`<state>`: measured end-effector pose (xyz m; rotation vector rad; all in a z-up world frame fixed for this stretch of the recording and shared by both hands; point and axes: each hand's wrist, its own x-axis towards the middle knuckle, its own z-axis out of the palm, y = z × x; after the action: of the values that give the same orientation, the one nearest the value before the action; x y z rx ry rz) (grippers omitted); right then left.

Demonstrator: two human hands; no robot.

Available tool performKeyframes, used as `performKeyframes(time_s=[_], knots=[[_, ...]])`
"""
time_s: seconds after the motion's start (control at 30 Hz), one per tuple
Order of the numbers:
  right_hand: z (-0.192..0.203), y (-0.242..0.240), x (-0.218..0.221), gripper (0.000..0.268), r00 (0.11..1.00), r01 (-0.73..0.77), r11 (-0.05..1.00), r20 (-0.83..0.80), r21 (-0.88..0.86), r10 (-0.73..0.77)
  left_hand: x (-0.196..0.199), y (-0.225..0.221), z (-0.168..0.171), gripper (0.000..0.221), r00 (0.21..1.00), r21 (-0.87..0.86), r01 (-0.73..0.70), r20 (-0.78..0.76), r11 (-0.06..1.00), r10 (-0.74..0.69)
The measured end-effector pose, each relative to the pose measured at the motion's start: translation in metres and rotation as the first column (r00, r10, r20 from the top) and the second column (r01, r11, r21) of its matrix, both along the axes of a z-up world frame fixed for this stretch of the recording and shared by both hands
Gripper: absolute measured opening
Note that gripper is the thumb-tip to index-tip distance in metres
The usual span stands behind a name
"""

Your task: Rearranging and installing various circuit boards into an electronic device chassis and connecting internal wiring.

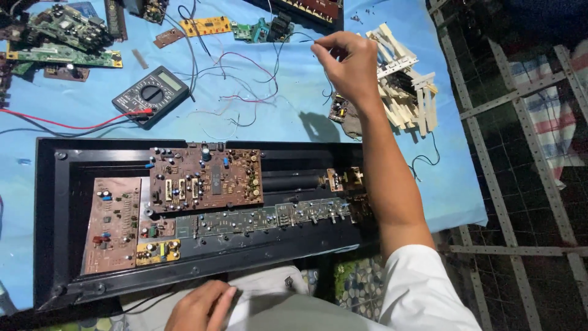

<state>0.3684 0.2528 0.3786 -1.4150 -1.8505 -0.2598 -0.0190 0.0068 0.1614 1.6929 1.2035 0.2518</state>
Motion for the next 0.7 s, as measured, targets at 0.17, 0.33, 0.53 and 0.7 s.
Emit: performKeyframes(time_s=[0.17, 0.33, 0.53, 0.7], knots=[[0.003, 0.002, 0.007, 0.005, 0.999, -0.042, 0.995, 0.005, 0.091, 0.042, 0.000, 0.015, 0.051, 0.005, 0.958, 0.306, -0.167, 0.276, 0.937, 0.080], [0.022, -0.008, -0.011, 0.004, 0.997, -0.081, 0.984, 0.009, 0.161, 0.080, 0.005, 0.029, 0.096, 0.004, 0.928, 0.405, -0.167, 0.373, 0.899, 0.004], [0.039, -0.015, -0.024, 0.002, 0.995, -0.078, 0.958, -0.041, 0.276, 0.093, 0.012, 0.043, 0.121, 0.004, 0.915, 0.620, -0.131, 0.377, 0.774, -0.147], [0.049, -0.029, -0.037, 0.005, 0.991, -0.074, 0.957, -0.088, 0.281, 0.102, 0.015, 0.058, 0.147, 0.010, 0.930, 0.674, -0.247, 0.367, 0.696, -0.026]])
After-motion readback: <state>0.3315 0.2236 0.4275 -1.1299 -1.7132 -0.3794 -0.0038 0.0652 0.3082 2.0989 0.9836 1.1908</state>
